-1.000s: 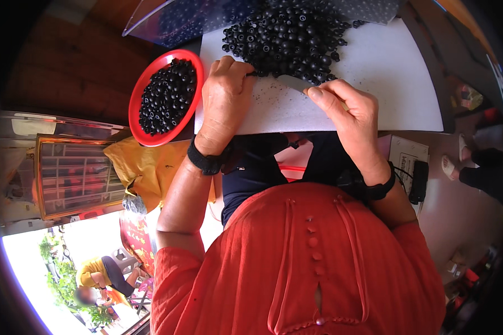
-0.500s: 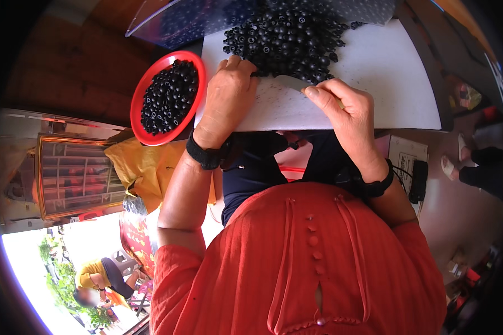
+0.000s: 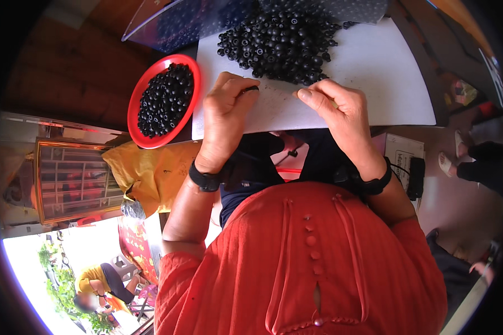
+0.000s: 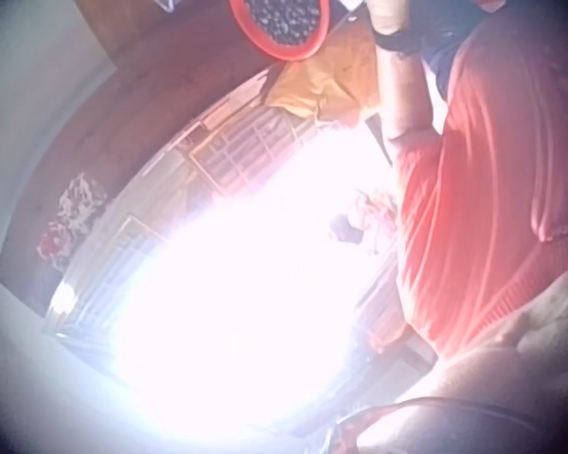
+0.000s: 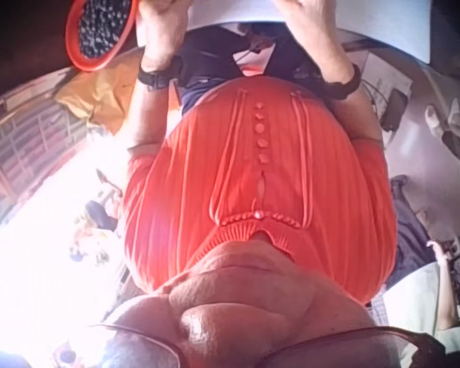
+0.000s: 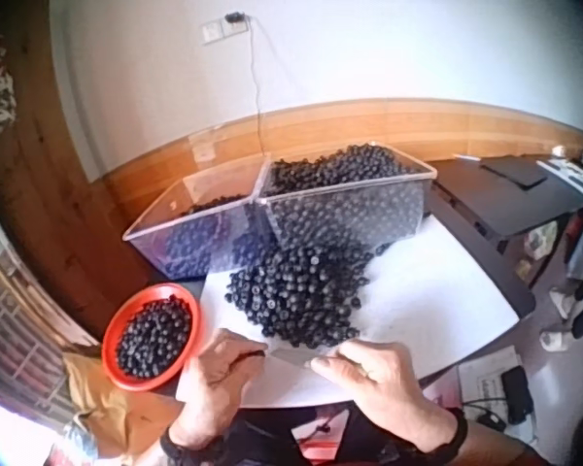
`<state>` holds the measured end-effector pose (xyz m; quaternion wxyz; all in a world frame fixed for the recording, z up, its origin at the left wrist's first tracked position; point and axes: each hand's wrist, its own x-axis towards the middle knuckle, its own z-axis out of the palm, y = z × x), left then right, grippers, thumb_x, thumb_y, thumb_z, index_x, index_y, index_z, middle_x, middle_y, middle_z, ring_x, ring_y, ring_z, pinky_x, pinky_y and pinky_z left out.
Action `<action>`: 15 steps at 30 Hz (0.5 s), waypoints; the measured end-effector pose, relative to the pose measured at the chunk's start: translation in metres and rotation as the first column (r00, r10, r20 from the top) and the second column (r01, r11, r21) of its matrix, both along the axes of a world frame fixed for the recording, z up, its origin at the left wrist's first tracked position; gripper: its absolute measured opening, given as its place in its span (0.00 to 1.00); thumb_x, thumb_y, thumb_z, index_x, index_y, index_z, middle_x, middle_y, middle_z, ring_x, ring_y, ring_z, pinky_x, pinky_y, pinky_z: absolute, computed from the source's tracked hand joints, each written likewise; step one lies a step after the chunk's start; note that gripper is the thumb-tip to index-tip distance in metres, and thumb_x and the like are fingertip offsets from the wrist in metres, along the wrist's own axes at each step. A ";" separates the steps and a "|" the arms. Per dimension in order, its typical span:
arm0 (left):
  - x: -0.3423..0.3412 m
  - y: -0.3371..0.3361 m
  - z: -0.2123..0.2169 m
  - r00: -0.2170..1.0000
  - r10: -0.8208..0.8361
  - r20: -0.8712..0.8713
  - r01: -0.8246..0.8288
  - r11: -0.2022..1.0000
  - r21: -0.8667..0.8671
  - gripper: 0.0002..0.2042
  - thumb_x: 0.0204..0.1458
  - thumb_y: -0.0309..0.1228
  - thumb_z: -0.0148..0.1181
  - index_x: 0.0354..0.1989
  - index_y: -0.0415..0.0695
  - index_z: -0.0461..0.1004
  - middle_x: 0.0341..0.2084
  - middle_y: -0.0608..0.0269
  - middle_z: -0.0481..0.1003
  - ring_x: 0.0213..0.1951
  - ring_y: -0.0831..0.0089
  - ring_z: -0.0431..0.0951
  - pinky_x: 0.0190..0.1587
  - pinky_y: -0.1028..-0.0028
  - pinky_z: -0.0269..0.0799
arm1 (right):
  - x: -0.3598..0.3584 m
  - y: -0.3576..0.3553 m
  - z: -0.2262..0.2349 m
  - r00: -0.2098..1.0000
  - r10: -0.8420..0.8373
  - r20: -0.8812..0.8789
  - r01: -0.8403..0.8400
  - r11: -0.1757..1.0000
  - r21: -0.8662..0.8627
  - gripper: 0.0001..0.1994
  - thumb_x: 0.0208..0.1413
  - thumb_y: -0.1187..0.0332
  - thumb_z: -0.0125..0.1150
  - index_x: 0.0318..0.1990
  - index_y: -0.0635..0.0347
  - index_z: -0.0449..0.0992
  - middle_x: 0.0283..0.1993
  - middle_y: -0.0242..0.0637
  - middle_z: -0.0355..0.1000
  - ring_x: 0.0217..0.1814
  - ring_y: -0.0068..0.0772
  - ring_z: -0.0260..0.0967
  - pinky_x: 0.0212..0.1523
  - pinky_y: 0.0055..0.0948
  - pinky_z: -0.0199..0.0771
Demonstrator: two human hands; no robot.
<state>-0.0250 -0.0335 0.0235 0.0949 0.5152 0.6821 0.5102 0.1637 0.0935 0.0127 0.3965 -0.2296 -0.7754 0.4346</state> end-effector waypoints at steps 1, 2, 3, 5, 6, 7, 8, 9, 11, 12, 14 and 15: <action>0.002 -0.004 0.005 0.986 -0.030 0.161 0.034 0.999 -0.026 0.09 0.59 0.21 0.65 0.47 0.35 0.83 0.36 0.62 0.77 0.35 0.76 0.76 0.37 0.73 0.71 | 0.001 -0.003 0.002 0.999 0.035 -0.027 -0.037 0.997 -0.066 0.14 0.63 0.62 0.70 0.30 0.65 0.81 0.17 0.32 0.65 0.20 0.18 0.58 0.22 0.27 0.59; 0.005 -0.005 0.007 0.986 -0.035 0.163 0.040 0.999 -0.023 0.09 0.59 0.21 0.65 0.47 0.35 0.83 0.36 0.62 0.77 0.35 0.76 0.76 0.37 0.73 0.71 | 0.002 -0.005 0.003 0.996 0.067 -0.056 -0.074 0.989 -0.132 0.14 0.63 0.62 0.70 0.30 0.65 0.81 0.18 0.32 0.66 0.20 0.19 0.59 0.23 0.26 0.59; 0.007 -0.007 0.008 0.915 -0.105 0.390 0.107 0.994 0.018 0.09 0.60 0.21 0.64 0.47 0.34 0.83 0.35 0.64 0.78 0.33 0.77 0.76 0.36 0.75 0.70 | 0.002 -0.007 0.003 0.996 0.067 -0.055 -0.074 0.989 -0.128 0.14 0.63 0.62 0.70 0.30 0.65 0.81 0.18 0.32 0.66 0.20 0.19 0.59 0.23 0.26 0.59; 0.012 -0.008 0.008 0.774 -0.202 0.600 0.175 0.979 0.104 0.10 0.64 0.21 0.61 0.50 0.32 0.82 0.33 0.67 0.77 0.28 0.80 0.73 0.30 0.80 0.67 | 0.002 -0.010 0.001 0.999 0.048 -0.017 -0.049 0.997 -0.066 0.15 0.63 0.62 0.70 0.29 0.65 0.81 0.18 0.32 0.68 0.20 0.19 0.60 0.23 0.26 0.60; 0.013 -0.008 0.007 0.773 -0.204 0.601 0.175 0.979 0.107 0.10 0.64 0.21 0.61 0.50 0.32 0.82 0.33 0.67 0.77 0.28 0.80 0.73 0.30 0.80 0.67 | 0.002 -0.010 0.002 0.999 0.048 -0.015 -0.049 0.997 -0.063 0.15 0.63 0.62 0.70 0.29 0.65 0.81 0.18 0.32 0.68 0.20 0.19 0.60 0.23 0.26 0.60; 0.014 -0.008 0.006 0.677 -0.264 0.687 0.196 0.965 0.176 0.10 0.65 0.22 0.61 0.51 0.32 0.82 0.33 0.65 0.78 0.29 0.79 0.74 0.30 0.79 0.69 | 0.002 -0.011 0.004 0.999 0.043 -0.023 -0.044 0.998 -0.054 0.15 0.62 0.62 0.71 0.29 0.65 0.81 0.19 0.32 0.68 0.20 0.19 0.61 0.23 0.27 0.61; 0.015 -0.008 0.004 0.568 -0.323 0.757 0.208 0.946 0.247 0.11 0.65 0.22 0.61 0.53 0.32 0.81 0.34 0.63 0.79 0.30 0.78 0.75 0.29 0.79 0.71 | 0.002 -0.011 0.004 0.999 0.038 -0.032 -0.039 0.998 -0.045 0.14 0.62 0.62 0.71 0.30 0.64 0.81 0.19 0.33 0.69 0.20 0.19 0.61 0.23 0.27 0.61; 0.015 -0.008 0.002 0.567 -0.325 0.757 0.209 0.946 0.249 0.11 0.65 0.22 0.61 0.53 0.32 0.81 0.34 0.63 0.79 0.30 0.78 0.75 0.29 0.79 0.71 | 0.002 -0.010 0.005 0.999 0.037 -0.031 -0.038 0.998 -0.043 0.14 0.62 0.62 0.71 0.30 0.64 0.81 0.19 0.33 0.69 0.20 0.19 0.61 0.23 0.27 0.61; 0.015 -0.008 -0.002 0.509 -0.321 0.799 0.216 0.946 0.242 0.15 0.66 0.27 0.60 0.57 0.32 0.78 0.38 0.56 0.79 0.33 0.73 0.78 0.30 0.75 0.74 | 0.002 -0.010 0.004 0.999 0.028 -0.017 -0.029 0.999 -0.014 0.14 0.62 0.63 0.71 0.30 0.64 0.81 0.19 0.34 0.69 0.20 0.21 0.62 0.23 0.28 0.62; 0.017 -0.008 -0.002 0.508 -0.322 0.799 0.216 0.946 0.243 0.15 0.66 0.27 0.60 0.57 0.32 0.78 0.38 0.56 0.79 0.33 0.73 0.78 0.30 0.75 0.74 | 0.002 -0.010 0.004 0.999 0.028 -0.016 -0.028 1.000 -0.013 0.14 0.62 0.63 0.71 0.30 0.64 0.81 0.19 0.34 0.69 0.20 0.21 0.62 0.23 0.28 0.62; 0.020 -0.008 -0.002 0.564 -0.307 0.767 0.210 0.951 0.226 0.15 0.67 0.26 0.59 0.58 0.32 0.77 0.38 0.55 0.80 0.35 0.72 0.79 0.31 0.74 0.76 | 0.002 -0.010 0.003 1.000 0.009 0.010 -0.010 1.000 0.005 0.13 0.63 0.63 0.70 0.30 0.64 0.81 0.19 0.35 0.69 0.20 0.22 0.62 0.23 0.28 0.63; 0.020 -0.009 -0.002 0.563 -0.307 0.767 0.210 0.951 0.226 0.15 0.67 0.26 0.59 0.58 0.32 0.77 0.38 0.55 0.80 0.35 0.72 0.79 0.31 0.74 0.76 | 0.002 -0.010 0.002 1.000 0.009 0.011 -0.010 1.000 0.005 0.13 0.63 0.63 0.70 0.30 0.64 0.81 0.19 0.35 0.69 0.20 0.22 0.62 0.23 0.28 0.63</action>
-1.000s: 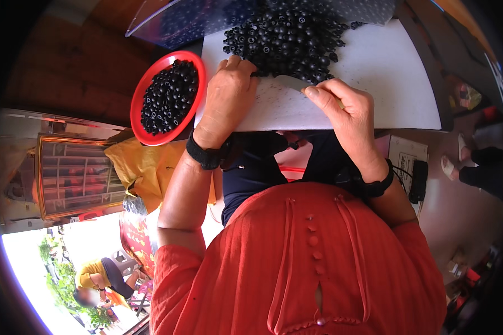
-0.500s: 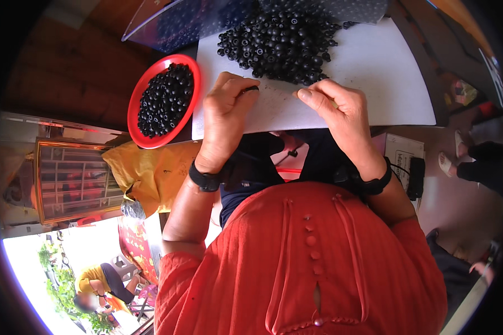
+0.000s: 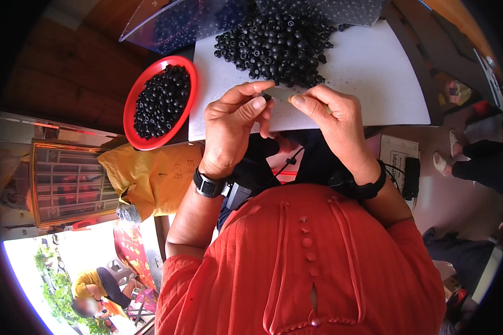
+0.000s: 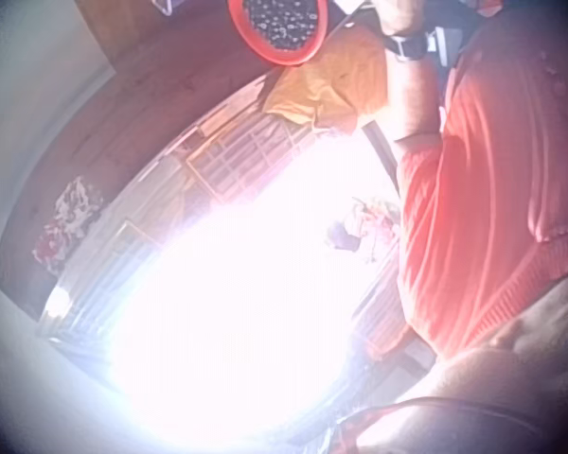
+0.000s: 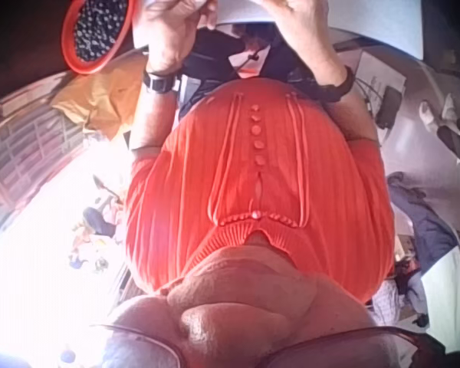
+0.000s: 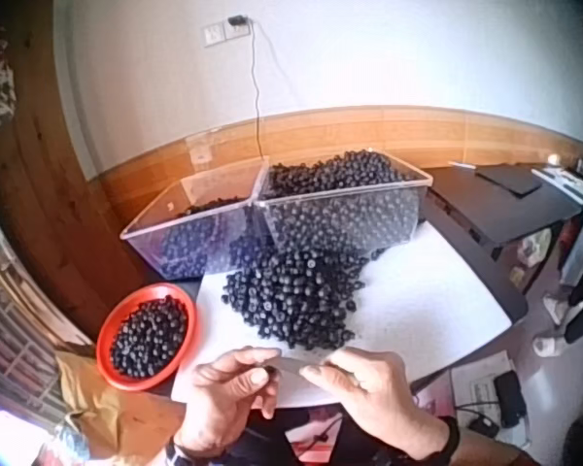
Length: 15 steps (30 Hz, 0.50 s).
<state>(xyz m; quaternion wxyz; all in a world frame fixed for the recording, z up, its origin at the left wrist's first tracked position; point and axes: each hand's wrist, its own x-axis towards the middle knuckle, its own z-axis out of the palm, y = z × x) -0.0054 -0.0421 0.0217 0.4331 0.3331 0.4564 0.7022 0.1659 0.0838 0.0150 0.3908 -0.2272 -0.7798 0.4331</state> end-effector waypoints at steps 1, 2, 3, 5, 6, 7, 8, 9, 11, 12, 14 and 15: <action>0.000 0.000 0.000 1.000 -0.004 -0.006 0.004 1.000 -0.003 0.15 0.67 0.26 0.58 0.58 0.32 0.77 0.39 0.54 0.80 0.35 0.71 0.79 0.32 0.74 0.77 | 0.000 0.000 0.000 1.000 0.002 -0.009 -0.002 1.000 0.002 0.13 0.63 0.63 0.70 0.31 0.65 0.81 0.19 0.36 0.69 0.20 0.22 0.63 0.23 0.28 0.63; -0.001 0.000 0.000 1.000 -0.008 -0.013 0.008 1.000 -0.007 0.15 0.67 0.25 0.58 0.58 0.32 0.77 0.39 0.53 0.80 0.36 0.70 0.79 0.32 0.73 0.77 | 0.001 0.000 -0.001 1.000 0.003 -0.019 -0.003 1.000 0.004 0.13 0.63 0.63 0.70 0.31 0.65 0.81 0.19 0.36 0.69 0.20 0.22 0.63 0.24 0.28 0.63; -0.002 0.000 -0.001 1.000 -0.006 -0.012 0.006 1.000 -0.007 0.15 0.67 0.25 0.58 0.58 0.32 0.77 0.39 0.53 0.80 0.36 0.70 0.79 0.32 0.73 0.77 | 0.001 0.000 -0.001 1.000 0.005 -0.017 -0.005 1.000 0.004 0.13 0.63 0.63 0.70 0.31 0.65 0.81 0.19 0.36 0.69 0.20 0.22 0.63 0.24 0.28 0.63; -0.004 0.001 -0.006 0.999 -0.020 0.037 0.018 0.998 0.064 0.14 0.68 0.25 0.56 0.58 0.31 0.76 0.41 0.53 0.79 0.37 0.68 0.80 0.33 0.72 0.77 | 0.001 0.000 -0.001 0.999 -0.013 -0.039 0.010 0.997 -0.080 0.14 0.63 0.63 0.70 0.32 0.65 0.81 0.19 0.37 0.70 0.20 0.23 0.63 0.24 0.28 0.64; -0.004 0.001 -0.007 0.999 -0.020 0.039 0.018 0.998 0.064 0.14 0.68 0.25 0.56 0.58 0.31 0.76 0.41 0.53 0.79 0.37 0.68 0.80 0.33 0.72 0.77 | 0.001 0.000 -0.001 0.999 -0.014 -0.038 0.011 0.997 -0.080 0.14 0.63 0.63 0.70 0.32 0.65 0.81 0.19 0.37 0.70 0.20 0.23 0.63 0.24 0.28 0.64; -0.003 0.002 -0.007 0.999 -0.020 0.043 0.017 0.997 0.080 0.14 0.68 0.24 0.55 0.58 0.31 0.76 0.42 0.52 0.79 0.37 0.67 0.80 0.34 0.72 0.77 | 0.001 0.000 -0.001 1.000 -0.016 -0.026 0.014 0.998 -0.061 0.14 0.63 0.62 0.70 0.32 0.66 0.81 0.20 0.38 0.70 0.21 0.24 0.64 0.24 0.29 0.65; -0.003 0.002 -0.008 0.999 -0.020 0.048 0.015 0.995 0.095 0.14 0.69 0.24 0.54 0.58 0.31 0.76 0.43 0.52 0.79 0.37 0.67 0.80 0.34 0.72 0.77 | 0.001 0.000 -0.002 1.000 -0.018 -0.014 0.018 0.999 -0.040 0.14 0.63 0.62 0.69 0.32 0.66 0.81 0.20 0.39 0.71 0.21 0.24 0.65 0.24 0.29 0.65; -0.003 0.002 -0.008 0.999 -0.020 0.050 0.016 0.995 0.095 0.14 0.69 0.24 0.54 0.58 0.31 0.76 0.43 0.52 0.79 0.37 0.67 0.80 0.34 0.72 0.77 | 0.001 0.000 -0.001 1.000 -0.018 -0.012 0.018 0.999 -0.041 0.14 0.63 0.62 0.69 0.32 0.66 0.81 0.20 0.39 0.71 0.21 0.24 0.65 0.24 0.29 0.65; -0.002 0.002 -0.008 1.000 -0.013 0.022 0.011 0.996 0.088 0.14 0.69 0.24 0.53 0.59 0.31 0.76 0.43 0.53 0.78 0.37 0.67 0.79 0.34 0.71 0.76 | 0.000 -0.002 0.001 1.000 -0.025 -0.005 0.025 1.000 -0.011 0.14 0.63 0.63 0.69 0.32 0.66 0.81 0.21 0.40 0.72 0.20 0.26 0.66 0.24 0.30 0.65; -0.002 0.002 -0.008 1.000 -0.014 0.023 0.012 0.996 0.088 0.14 0.69 0.24 0.53 0.59 0.31 0.76 0.43 0.53 0.78 0.37 0.67 0.79 0.34 0.71 0.76 | 0.000 -0.002 0.001 1.000 -0.025 -0.004 0.025 1.000 -0.011 0.14 0.63 0.63 0.69 0.32 0.66 0.81 0.21 0.40 0.72 0.20 0.26 0.66 0.24 0.30 0.65; 0.000 0.002 -0.008 1.000 0.001 0.004 -0.002 0.997 0.079 0.14 0.70 0.24 0.52 0.59 0.32 0.76 0.42 0.54 0.78 0.36 0.68 0.79 0.34 0.71 0.77 | -0.001 -0.002 0.001 0.999 -0.037 0.023 0.036 0.999 0.029 0.14 0.63 0.63 0.69 0.32 0.65 0.80 0.21 0.41 0.71 0.20 0.30 0.66 0.24 0.32 0.65; 0.000 0.002 -0.009 1.000 0.001 0.006 -0.001 0.997 0.078 0.14 0.70 0.24 0.52 0.59 0.32 0.76 0.42 0.54 0.78 0.36 0.68 0.79 0.34 0.71 0.77 | -0.001 -0.002 0.000 0.999 -0.037 0.025 0.037 0.999 0.028 0.14 0.63 0.63 0.69 0.32 0.65 0.80 0.21 0.41 0.71 0.20 0.30 0.66 0.24 0.32 0.65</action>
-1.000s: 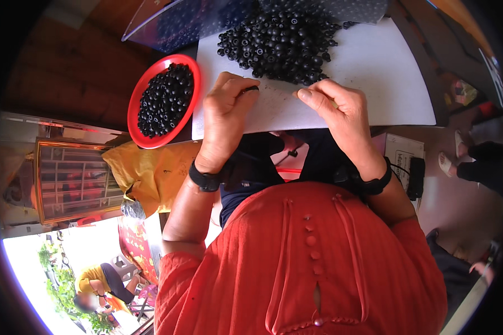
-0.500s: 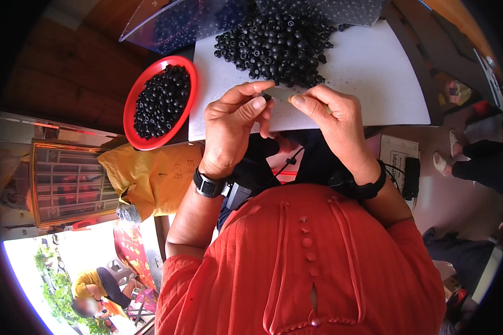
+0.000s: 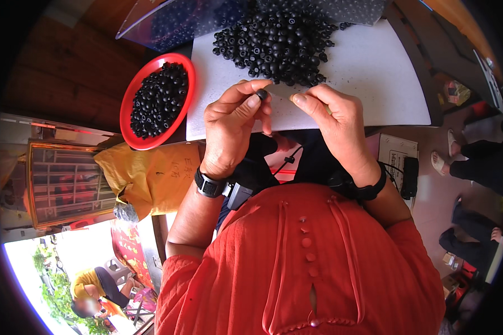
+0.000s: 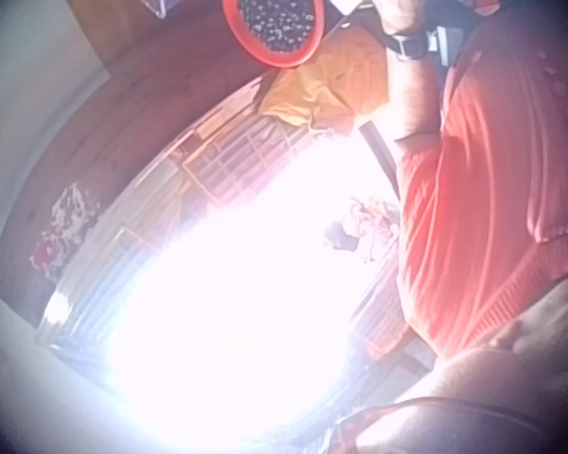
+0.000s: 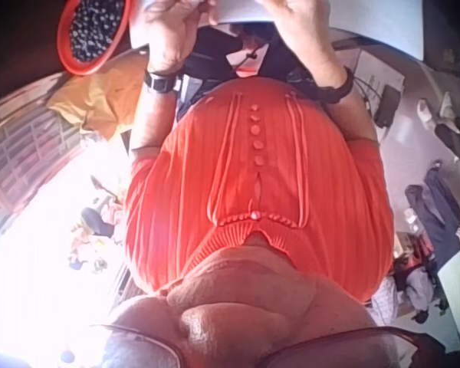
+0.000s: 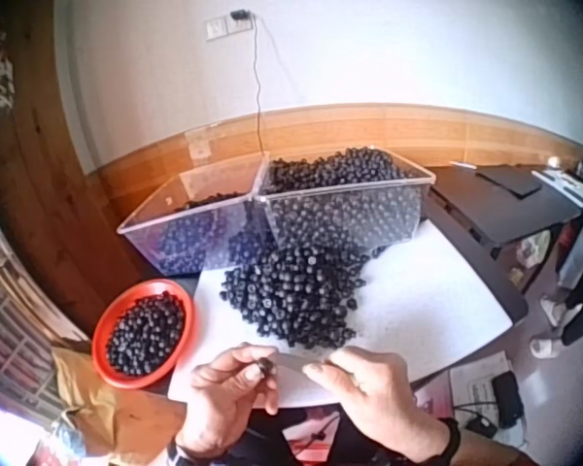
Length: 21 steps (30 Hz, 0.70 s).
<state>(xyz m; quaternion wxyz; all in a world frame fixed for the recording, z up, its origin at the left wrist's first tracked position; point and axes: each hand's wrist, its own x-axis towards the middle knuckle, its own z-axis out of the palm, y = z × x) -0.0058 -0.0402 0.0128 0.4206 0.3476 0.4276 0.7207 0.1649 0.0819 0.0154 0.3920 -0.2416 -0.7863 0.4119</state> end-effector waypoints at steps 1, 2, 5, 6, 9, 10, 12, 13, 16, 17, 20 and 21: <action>-0.001 0.000 -0.001 1.000 -0.006 -0.011 0.005 1.000 -0.001 0.14 0.70 0.24 0.51 0.60 0.32 0.76 0.41 0.54 0.77 0.36 0.68 0.78 0.34 0.71 0.77 | 0.000 0.000 0.000 1.000 0.000 0.007 0.000 1.000 0.022 0.14 0.63 0.63 0.69 0.31 0.65 0.80 0.21 0.41 0.71 0.19 0.31 0.65 0.24 0.32 0.65; -0.001 0.000 -0.001 1.000 -0.011 -0.022 0.011 1.000 -0.002 0.15 0.70 0.24 0.51 0.60 0.32 0.76 0.41 0.54 0.77 0.35 0.69 0.78 0.34 0.71 0.77 | 0.000 0.000 0.000 1.000 0.000 0.013 -0.001 0.999 0.044 0.14 0.63 0.63 0.69 0.31 0.65 0.80 0.21 0.41 0.70 0.19 0.32 0.65 0.23 0.33 0.64; 0.001 0.000 0.000 0.999 0.012 -0.042 -0.013 1.000 -0.016 0.15 0.71 0.23 0.50 0.61 0.33 0.76 0.41 0.54 0.77 0.35 0.69 0.78 0.35 0.72 0.77 | 0.000 -0.001 0.001 0.999 0.001 0.033 -0.003 0.999 0.042 0.14 0.63 0.63 0.69 0.31 0.65 0.79 0.21 0.42 0.70 0.19 0.34 0.65 0.23 0.34 0.64; 0.002 0.000 0.000 0.999 0.012 -0.042 -0.013 1.000 -0.015 0.15 0.71 0.23 0.50 0.61 0.33 0.76 0.41 0.54 0.77 0.35 0.69 0.78 0.35 0.72 0.77 | 0.000 -0.001 0.001 0.999 0.001 0.033 -0.003 0.999 0.042 0.14 0.63 0.63 0.69 0.31 0.65 0.79 0.21 0.42 0.70 0.19 0.34 0.65 0.23 0.34 0.64; 0.002 0.000 0.000 0.999 0.014 -0.042 -0.015 1.000 -0.013 0.15 0.71 0.23 0.49 0.61 0.33 0.76 0.40 0.54 0.77 0.34 0.69 0.78 0.34 0.72 0.77 | 0.000 -0.001 0.001 1.000 0.002 0.026 -0.003 0.999 0.035 0.14 0.63 0.63 0.69 0.31 0.65 0.79 0.22 0.43 0.71 0.19 0.34 0.66 0.24 0.34 0.65; 0.001 0.000 -0.001 0.999 0.013 -0.038 -0.013 1.000 -0.004 0.15 0.71 0.23 0.49 0.61 0.33 0.76 0.40 0.54 0.76 0.34 0.69 0.78 0.34 0.72 0.77 | 0.000 -0.001 0.002 1.000 0.002 0.031 -0.003 0.999 0.039 0.14 0.63 0.63 0.69 0.31 0.65 0.79 0.22 0.43 0.71 0.19 0.35 0.66 0.24 0.34 0.65; 0.001 0.001 -0.002 0.999 0.012 -0.033 -0.012 1.000 0.003 0.15 0.71 0.23 0.49 0.61 0.33 0.76 0.40 0.54 0.76 0.34 0.69 0.78 0.34 0.72 0.77 | 0.000 -0.001 0.002 0.999 0.003 0.037 -0.004 0.999 0.042 0.14 0.63 0.63 0.69 0.31 0.65 0.80 0.22 0.43 0.71 0.19 0.35 0.66 0.24 0.35 0.65; 0.001 0.001 -0.002 0.999 0.012 -0.043 -0.012 1.000 0.008 0.15 0.71 0.23 0.49 0.61 0.33 0.76 0.40 0.55 0.76 0.34 0.69 0.78 0.34 0.72 0.77 | 0.000 0.000 0.002 0.999 0.006 0.036 -0.008 0.999 0.051 0.14 0.63 0.63 0.69 0.31 0.65 0.79 0.22 0.43 0.71 0.19 0.36 0.66 0.24 0.35 0.65; 0.001 0.002 -0.003 0.999 0.010 -0.041 -0.009 1.000 0.012 0.15 0.71 0.23 0.49 0.60 0.33 0.76 0.41 0.55 0.75 0.34 0.69 0.78 0.34 0.72 0.77 | -0.001 0.001 0.001 0.999 0.007 0.034 -0.010 0.997 0.073 0.13 0.63 0.63 0.69 0.31 0.64 0.79 0.22 0.43 0.70 0.19 0.37 0.66 0.23 0.35 0.65; 0.001 0.002 -0.004 1.000 0.007 -0.030 -0.006 1.000 0.014 0.14 0.71 0.23 0.49 0.59 0.32 0.76 0.41 0.55 0.75 0.35 0.69 0.78 0.34 0.72 0.77 | -0.001 0.001 0.000 0.999 0.005 0.032 -0.007 0.996 0.087 0.13 0.62 0.64 0.70 0.31 0.64 0.79 0.22 0.43 0.70 0.19 0.37 0.66 0.23 0.35 0.65; 0.001 0.003 -0.003 1.000 0.011 -0.016 -0.011 1.000 0.009 0.13 0.71 0.24 0.50 0.57 0.32 0.77 0.41 0.55 0.75 0.33 0.69 0.78 0.33 0.73 0.77 | -0.001 0.001 0.000 0.999 -0.006 0.041 0.001 0.993 0.117 0.13 0.62 0.65 0.71 0.30 0.64 0.78 0.22 0.43 0.70 0.19 0.39 0.66 0.23 0.35 0.65; 0.000 0.002 -0.004 1.000 0.011 -0.015 -0.011 1.000 0.007 0.13 0.71 0.24 0.50 0.57 0.32 0.77 0.41 0.55 0.75 0.33 0.69 0.78 0.33 0.73 0.77 | -0.002 0.001 -0.002 0.999 -0.005 0.042 0.001 0.993 0.115 0.13 0.62 0.65 0.71 0.30 0.64 0.78 0.22 0.43 0.70 0.19 0.39 0.66 0.23 0.35 0.65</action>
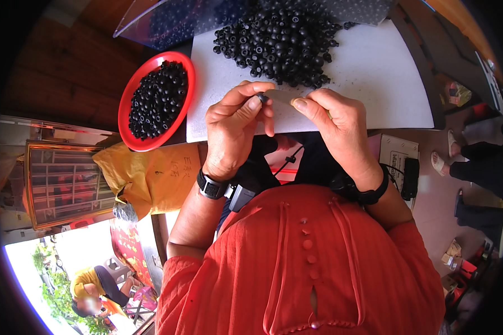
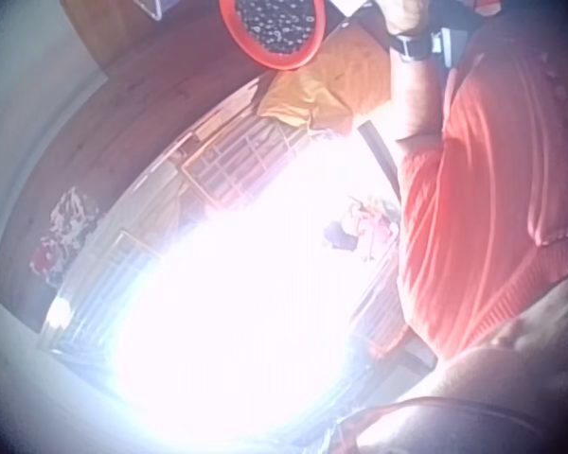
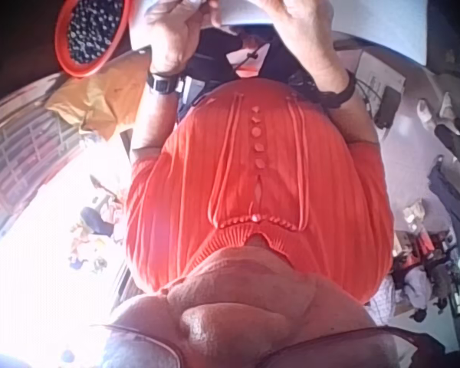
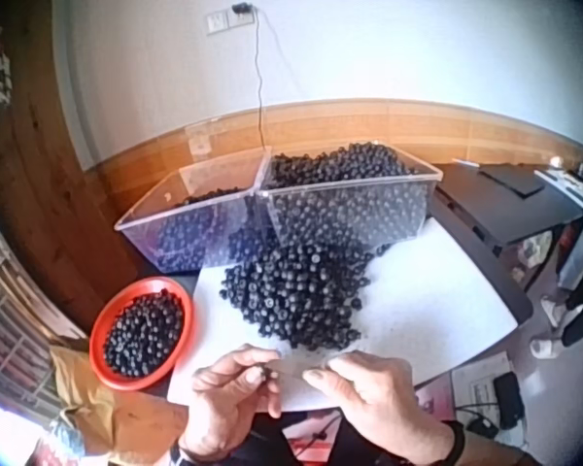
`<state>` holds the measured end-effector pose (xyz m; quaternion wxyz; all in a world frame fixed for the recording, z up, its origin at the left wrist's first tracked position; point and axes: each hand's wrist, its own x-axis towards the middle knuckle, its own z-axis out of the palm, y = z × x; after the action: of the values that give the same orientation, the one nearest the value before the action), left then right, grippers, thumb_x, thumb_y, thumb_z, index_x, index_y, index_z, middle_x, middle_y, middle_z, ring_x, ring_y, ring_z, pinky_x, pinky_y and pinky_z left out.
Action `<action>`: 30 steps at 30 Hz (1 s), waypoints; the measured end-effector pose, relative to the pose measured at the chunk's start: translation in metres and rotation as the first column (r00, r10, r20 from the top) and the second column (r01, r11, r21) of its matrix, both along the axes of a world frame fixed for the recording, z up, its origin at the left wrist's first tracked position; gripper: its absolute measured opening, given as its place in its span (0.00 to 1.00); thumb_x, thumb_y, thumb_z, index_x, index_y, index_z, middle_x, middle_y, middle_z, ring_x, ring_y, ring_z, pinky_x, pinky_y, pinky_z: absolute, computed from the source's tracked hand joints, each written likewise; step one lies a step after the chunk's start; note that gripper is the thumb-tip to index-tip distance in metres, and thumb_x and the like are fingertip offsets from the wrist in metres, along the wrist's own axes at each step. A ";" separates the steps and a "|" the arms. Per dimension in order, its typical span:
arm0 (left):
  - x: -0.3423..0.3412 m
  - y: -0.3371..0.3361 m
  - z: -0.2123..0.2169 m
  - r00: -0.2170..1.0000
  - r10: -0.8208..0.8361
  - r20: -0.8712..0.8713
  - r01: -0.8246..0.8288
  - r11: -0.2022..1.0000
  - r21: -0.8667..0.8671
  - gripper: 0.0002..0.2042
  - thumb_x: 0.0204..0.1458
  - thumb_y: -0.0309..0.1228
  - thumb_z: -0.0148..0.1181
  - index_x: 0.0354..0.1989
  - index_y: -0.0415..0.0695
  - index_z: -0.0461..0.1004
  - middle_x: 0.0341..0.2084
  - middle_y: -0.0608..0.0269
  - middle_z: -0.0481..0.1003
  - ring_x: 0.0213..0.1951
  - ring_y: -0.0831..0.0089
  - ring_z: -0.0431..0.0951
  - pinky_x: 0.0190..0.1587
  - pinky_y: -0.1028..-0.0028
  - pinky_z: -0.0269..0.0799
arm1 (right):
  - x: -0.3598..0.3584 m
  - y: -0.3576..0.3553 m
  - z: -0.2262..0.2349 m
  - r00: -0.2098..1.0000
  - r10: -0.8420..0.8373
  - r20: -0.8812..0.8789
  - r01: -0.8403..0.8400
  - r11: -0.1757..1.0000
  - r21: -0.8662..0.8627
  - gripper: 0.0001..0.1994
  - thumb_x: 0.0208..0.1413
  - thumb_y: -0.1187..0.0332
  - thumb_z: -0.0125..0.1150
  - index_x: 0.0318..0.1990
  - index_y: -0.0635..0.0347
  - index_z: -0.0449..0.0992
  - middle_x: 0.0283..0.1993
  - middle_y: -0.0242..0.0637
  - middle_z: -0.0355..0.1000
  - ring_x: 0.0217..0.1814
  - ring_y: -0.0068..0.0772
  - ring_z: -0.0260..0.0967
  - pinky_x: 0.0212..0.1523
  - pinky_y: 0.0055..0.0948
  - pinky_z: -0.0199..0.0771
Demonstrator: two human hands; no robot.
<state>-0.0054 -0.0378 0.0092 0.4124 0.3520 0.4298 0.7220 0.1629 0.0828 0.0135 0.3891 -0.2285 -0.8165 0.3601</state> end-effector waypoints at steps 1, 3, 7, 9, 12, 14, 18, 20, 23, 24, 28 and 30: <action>-0.001 0.000 0.000 0.999 -0.014 0.048 0.014 1.000 0.004 0.13 0.70 0.21 0.50 0.56 0.31 0.77 0.40 0.56 0.75 0.35 0.70 0.78 0.34 0.73 0.78 | -0.001 0.000 -0.002 1.000 -0.004 -0.019 0.004 0.999 0.037 0.13 0.61 0.65 0.71 0.29 0.64 0.78 0.22 0.43 0.69 0.19 0.39 0.66 0.23 0.36 0.65; -0.001 -0.001 -0.001 0.995 -0.026 0.096 0.026 1.000 0.008 0.13 0.69 0.19 0.49 0.56 0.29 0.78 0.40 0.58 0.75 0.36 0.71 0.78 0.35 0.73 0.80 | -0.003 0.000 -0.004 0.999 -0.006 -0.038 0.008 0.997 0.074 0.13 0.61 0.65 0.71 0.29 0.63 0.77 0.22 0.43 0.69 0.19 0.40 0.66 0.23 0.36 0.65; -0.002 -0.004 -0.001 0.998 0.016 0.061 -0.014 0.999 -0.040 0.13 0.70 0.24 0.52 0.56 0.32 0.77 0.40 0.54 0.76 0.31 0.69 0.78 0.33 0.73 0.76 | -0.005 -0.002 -0.008 0.997 0.033 -0.065 -0.026 0.995 0.093 0.13 0.61 0.67 0.71 0.29 0.63 0.76 0.21 0.41 0.69 0.19 0.38 0.64 0.23 0.35 0.64; -0.001 -0.006 0.003 0.997 0.026 0.072 -0.024 0.999 -0.029 0.13 0.69 0.24 0.53 0.56 0.32 0.77 0.40 0.54 0.77 0.31 0.69 0.78 0.32 0.73 0.76 | -0.002 0.000 -0.008 0.993 0.060 -0.099 -0.054 0.997 0.063 0.12 0.61 0.67 0.71 0.29 0.64 0.77 0.21 0.39 0.68 0.18 0.33 0.63 0.23 0.33 0.63; -0.010 -0.018 0.021 0.966 0.226 -0.129 -0.225 0.974 0.024 0.12 0.65 0.19 0.56 0.54 0.32 0.80 0.38 0.58 0.77 0.31 0.73 0.78 0.30 0.75 0.76 | 0.006 -0.002 -0.004 0.989 0.046 -0.144 -0.073 0.980 -0.187 0.10 0.64 0.70 0.70 0.32 0.68 0.79 0.21 0.26 0.65 0.25 0.12 0.56 0.25 0.23 0.57; -0.025 -0.030 0.039 0.856 0.408 -0.316 -0.426 0.904 0.012 0.12 0.61 0.16 0.57 0.51 0.32 0.81 0.36 0.63 0.77 0.30 0.78 0.77 0.29 0.77 0.75 | 0.010 -0.004 0.004 0.986 0.023 -0.167 -0.056 0.979 -0.193 0.10 0.64 0.70 0.70 0.33 0.68 0.80 0.22 0.25 0.68 0.25 0.12 0.57 0.25 0.21 0.59; -0.084 -0.061 0.043 0.545 0.548 -0.635 -0.712 0.703 -0.005 0.13 0.58 0.16 0.60 0.49 0.37 0.84 0.38 0.67 0.78 0.30 0.83 0.75 0.29 0.78 0.73 | 0.012 0.000 -0.003 0.987 0.013 -0.162 -0.048 0.977 -0.210 0.11 0.64 0.69 0.70 0.34 0.69 0.81 0.23 0.26 0.69 0.25 0.12 0.58 0.25 0.21 0.59; -0.107 -0.073 0.038 0.337 0.499 -0.798 -0.799 0.600 0.038 0.12 0.56 0.18 0.63 0.46 0.42 0.86 0.40 0.66 0.80 0.37 0.79 0.78 0.31 0.78 0.74 | 0.011 -0.001 -0.002 0.984 0.026 -0.177 -0.065 0.975 -0.215 0.11 0.64 0.69 0.70 0.34 0.69 0.81 0.23 0.26 0.69 0.25 0.12 0.58 0.25 0.21 0.59; -0.106 -0.063 0.027 -0.043 0.370 -0.928 -0.730 0.623 0.281 0.12 0.53 0.18 0.66 0.45 0.41 0.86 0.42 0.62 0.81 0.45 0.72 0.79 0.34 0.75 0.77 | 0.011 -0.001 0.001 0.977 0.007 -0.212 -0.053 0.976 -0.211 0.11 0.65 0.69 0.70 0.34 0.69 0.81 0.23 0.24 0.68 0.25 0.11 0.57 0.25 0.20 0.57; -0.092 -0.053 0.028 0.037 0.385 -0.922 -0.694 0.674 0.253 0.14 0.50 0.18 0.68 0.46 0.41 0.85 0.43 0.59 0.81 0.49 0.64 0.78 0.41 0.70 0.79 | 0.011 0.000 -0.001 0.969 -0.009 -0.245 -0.055 0.966 -0.251 0.11 0.65 0.69 0.70 0.34 0.69 0.81 0.23 0.23 0.68 0.26 0.10 0.57 0.25 0.20 0.56; -0.036 0.003 0.029 0.009 0.200 -0.980 -0.477 0.862 0.172 0.24 0.50 0.24 0.73 0.58 0.50 0.82 0.57 0.55 0.76 0.59 0.53 0.72 0.64 0.57 0.70 | 0.013 0.003 0.005 0.946 -0.046 -0.321 -0.088 0.916 -0.391 0.11 0.67 0.68 0.68 0.35 0.68 0.82 0.24 0.21 0.66 0.26 0.11 0.55 0.25 0.19 0.54; -0.015 0.026 0.027 -0.093 0.173 -0.980 -0.375 0.906 0.196 0.30 0.50 0.29 0.74 0.65 0.53 0.76 0.67 0.51 0.69 0.64 0.46 0.67 0.65 0.52 0.68 | 0.014 0.003 0.005 0.938 -0.051 -0.343 -0.112 0.891 -0.440 0.11 0.67 0.67 0.68 0.36 0.68 0.82 0.24 0.22 0.65 0.26 0.11 0.55 0.26 0.19 0.54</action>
<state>-0.0205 -0.0114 0.0367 -0.1519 0.6312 0.7042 0.2873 0.1766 0.0862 0.0183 0.4563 -0.2331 -0.6325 0.5809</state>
